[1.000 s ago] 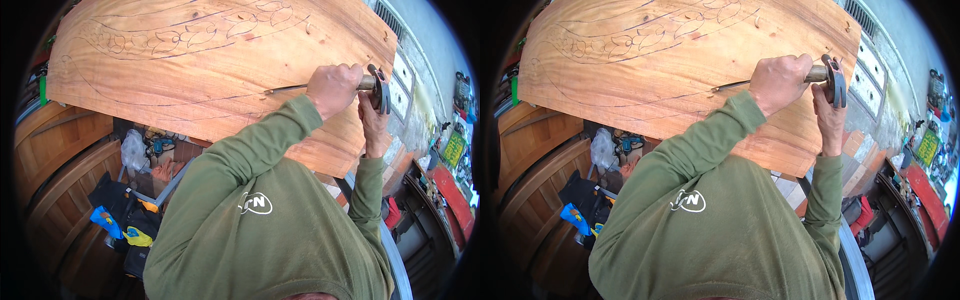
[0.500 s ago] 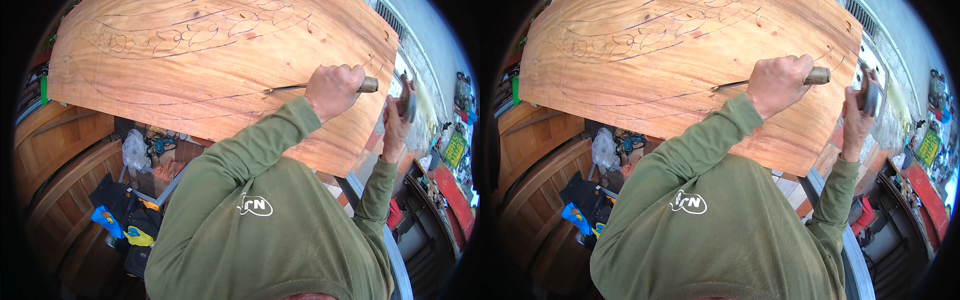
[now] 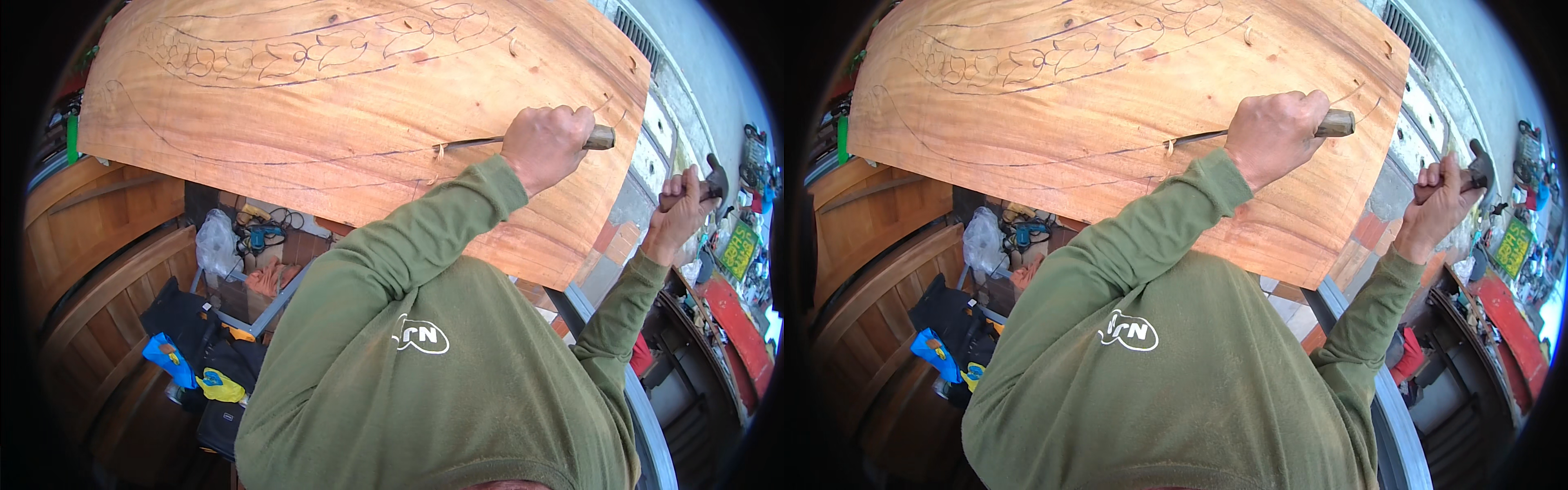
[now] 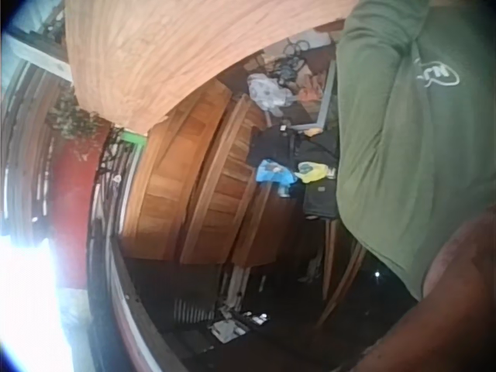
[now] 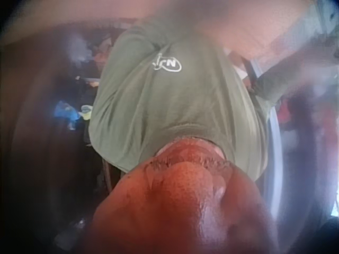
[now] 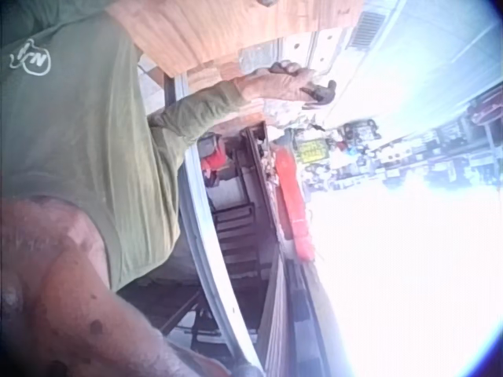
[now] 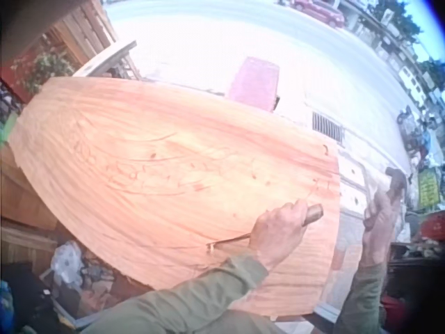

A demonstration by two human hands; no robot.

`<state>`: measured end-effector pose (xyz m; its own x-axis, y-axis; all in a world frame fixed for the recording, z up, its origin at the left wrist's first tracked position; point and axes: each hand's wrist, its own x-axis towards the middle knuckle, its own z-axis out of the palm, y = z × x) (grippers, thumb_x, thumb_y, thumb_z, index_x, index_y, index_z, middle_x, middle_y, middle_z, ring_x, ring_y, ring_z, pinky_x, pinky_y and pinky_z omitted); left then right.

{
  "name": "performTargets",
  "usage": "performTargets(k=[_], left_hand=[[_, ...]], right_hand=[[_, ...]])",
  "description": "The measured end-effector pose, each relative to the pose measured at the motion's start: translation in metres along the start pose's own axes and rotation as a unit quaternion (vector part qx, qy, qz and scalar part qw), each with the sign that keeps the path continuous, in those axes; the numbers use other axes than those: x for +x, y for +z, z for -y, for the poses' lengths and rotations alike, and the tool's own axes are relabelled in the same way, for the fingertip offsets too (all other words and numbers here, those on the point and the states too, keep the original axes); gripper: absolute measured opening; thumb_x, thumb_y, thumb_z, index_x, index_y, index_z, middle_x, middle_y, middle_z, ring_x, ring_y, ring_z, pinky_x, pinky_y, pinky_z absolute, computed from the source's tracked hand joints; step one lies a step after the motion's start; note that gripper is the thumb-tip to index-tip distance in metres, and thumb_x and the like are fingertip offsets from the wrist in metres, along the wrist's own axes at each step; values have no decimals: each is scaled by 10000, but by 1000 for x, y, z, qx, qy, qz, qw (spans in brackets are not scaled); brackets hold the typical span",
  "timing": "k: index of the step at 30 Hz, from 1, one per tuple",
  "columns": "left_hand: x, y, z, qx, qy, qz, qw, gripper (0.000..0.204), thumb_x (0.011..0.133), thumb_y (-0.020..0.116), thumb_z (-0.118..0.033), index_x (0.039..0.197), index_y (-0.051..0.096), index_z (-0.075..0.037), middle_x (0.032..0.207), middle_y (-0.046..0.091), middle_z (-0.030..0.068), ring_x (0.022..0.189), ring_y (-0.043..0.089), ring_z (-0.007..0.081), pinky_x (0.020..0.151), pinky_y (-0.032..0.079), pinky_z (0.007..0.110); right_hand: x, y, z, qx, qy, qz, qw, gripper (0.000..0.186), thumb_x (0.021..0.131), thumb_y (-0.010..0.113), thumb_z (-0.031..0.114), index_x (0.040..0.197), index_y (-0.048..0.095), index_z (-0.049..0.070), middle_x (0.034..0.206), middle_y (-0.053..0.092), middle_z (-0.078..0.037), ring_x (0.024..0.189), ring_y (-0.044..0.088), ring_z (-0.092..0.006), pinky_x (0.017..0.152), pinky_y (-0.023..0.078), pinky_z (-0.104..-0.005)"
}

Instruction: The person carves a floral design into a large wooden board using a chisel and hammer. They repeatedly position the chisel along the drawn lines and strike it with the hammer to remove wood shavings.

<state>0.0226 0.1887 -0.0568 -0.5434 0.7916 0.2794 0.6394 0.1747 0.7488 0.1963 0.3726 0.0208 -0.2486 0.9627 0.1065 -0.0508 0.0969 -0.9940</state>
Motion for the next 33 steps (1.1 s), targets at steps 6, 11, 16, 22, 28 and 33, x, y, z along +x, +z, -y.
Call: performTargets(k=[6,11,16,22,28,33], left_hand=[[-5,-2,4,1,-1,-22,1000,249,864,824,-235,891,609,-113,721,694,90,666,732,294,556,562,430],[-8,-10,3,-11,5,-17,1000,247,860,824,-244,881,613,-119,726,699,86,678,737,295,556,566,424],[-9,-13,2,-9,16,-11,1000,254,847,835,-245,879,614,-125,721,697,88,679,738,297,555,564,427],[-11,-17,5,-16,26,-19,999,249,840,834,-242,884,620,-123,703,691,96,665,736,299,555,564,435],[-11,-12,7,4,17,3,1000,247,835,836,-235,888,623,-122,707,696,102,675,744,297,560,570,430],[-18,-8,11,7,24,25,999,241,851,822,-251,883,622,-119,734,709,93,703,750,301,573,574,431]], right_hand=[[-85,21,-62,-266,-31,260,928,595,1014,718,21,1553,475,78,973,594,21,715,493,-45,636,427,-216],[-29,12,2,-124,-8,123,985,591,1039,672,22,1587,465,105,839,558,21,620,478,-61,548,424,-233],[-83,58,-16,4,-39,0,999,463,1039,680,31,1485,559,70,806,513,36,608,466,-71,542,406,-244],[-59,9,-20,-215,-17,168,962,565,1044,688,58,1573,495,98,804,522,41,603,467,-41,516,396,-221],[-92,57,-21,1,-2,-23,1000,479,1015,686,28,1470,550,89,802,539,18,645,516,-70,537,402,-234],[-85,15,-34,-233,-22,191,953,632,1029,699,44,1609,461,124,951,641,25,673,504,-39,594,436,-210]])
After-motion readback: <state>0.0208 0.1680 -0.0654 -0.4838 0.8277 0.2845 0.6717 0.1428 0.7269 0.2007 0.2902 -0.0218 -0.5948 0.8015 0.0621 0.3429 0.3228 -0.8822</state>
